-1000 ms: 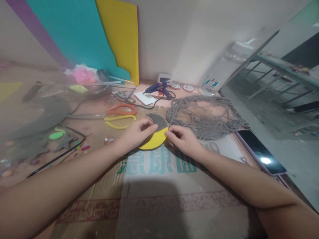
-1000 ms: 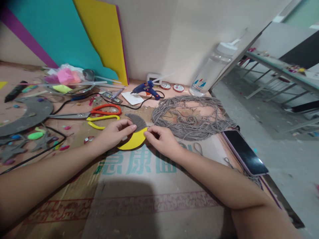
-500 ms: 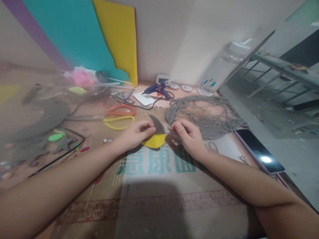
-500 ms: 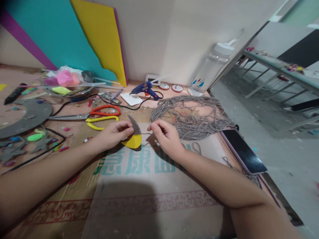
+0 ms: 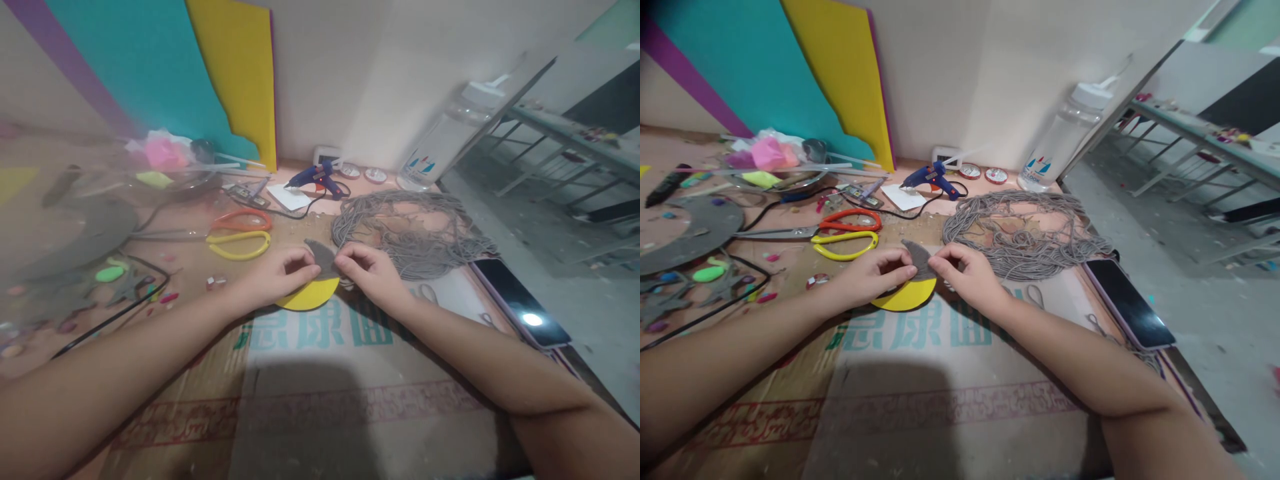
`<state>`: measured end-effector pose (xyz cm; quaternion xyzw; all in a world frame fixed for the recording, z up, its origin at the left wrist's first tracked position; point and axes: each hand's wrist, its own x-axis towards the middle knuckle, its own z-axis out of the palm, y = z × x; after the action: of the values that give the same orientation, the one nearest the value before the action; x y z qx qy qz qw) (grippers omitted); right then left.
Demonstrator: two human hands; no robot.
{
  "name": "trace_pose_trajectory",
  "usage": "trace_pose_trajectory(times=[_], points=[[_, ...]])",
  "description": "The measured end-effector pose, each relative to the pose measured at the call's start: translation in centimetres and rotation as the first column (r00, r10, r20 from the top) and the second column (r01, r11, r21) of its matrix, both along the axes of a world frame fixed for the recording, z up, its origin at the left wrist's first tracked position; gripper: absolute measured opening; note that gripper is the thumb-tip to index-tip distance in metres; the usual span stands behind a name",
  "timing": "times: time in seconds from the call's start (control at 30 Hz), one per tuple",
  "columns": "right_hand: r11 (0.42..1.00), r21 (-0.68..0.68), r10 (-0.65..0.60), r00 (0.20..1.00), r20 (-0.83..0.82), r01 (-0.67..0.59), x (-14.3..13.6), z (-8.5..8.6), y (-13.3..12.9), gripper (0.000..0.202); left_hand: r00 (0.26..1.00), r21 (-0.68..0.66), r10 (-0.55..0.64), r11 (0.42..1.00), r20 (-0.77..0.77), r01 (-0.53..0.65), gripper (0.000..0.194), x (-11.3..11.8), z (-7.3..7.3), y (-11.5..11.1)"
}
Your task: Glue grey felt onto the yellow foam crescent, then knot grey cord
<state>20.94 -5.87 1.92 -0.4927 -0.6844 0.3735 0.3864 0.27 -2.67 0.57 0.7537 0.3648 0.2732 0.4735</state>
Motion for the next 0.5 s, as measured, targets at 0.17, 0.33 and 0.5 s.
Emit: trace_pose_trajectory(times=[0.17, 0.33, 0.5], points=[[0.957, -0.288, -0.005, 0.987, -0.16, -0.042, -0.12, -0.09, 0.29, 0.038, 0.998, 0.1, -0.014, 0.995, -0.058, 0.02, 0.03, -0.2, 0.11, -0.01], [0.92, -0.383, -0.02, 0.967, -0.255, -0.082, -0.14, -0.04, 0.46, 0.045, 0.999, 0.139, -0.008, 0.99, -0.053, 0.015, 0.03, -0.26, 0.17, -0.14], [0.954, -0.299, -0.027, 0.985, -0.172, -0.026, -0.15, -0.09, 0.29, 0.043, 1.0, 0.011, -0.016, 1.0, 0.015, 0.016, 0.043, -0.4, -0.1, 0.08]])
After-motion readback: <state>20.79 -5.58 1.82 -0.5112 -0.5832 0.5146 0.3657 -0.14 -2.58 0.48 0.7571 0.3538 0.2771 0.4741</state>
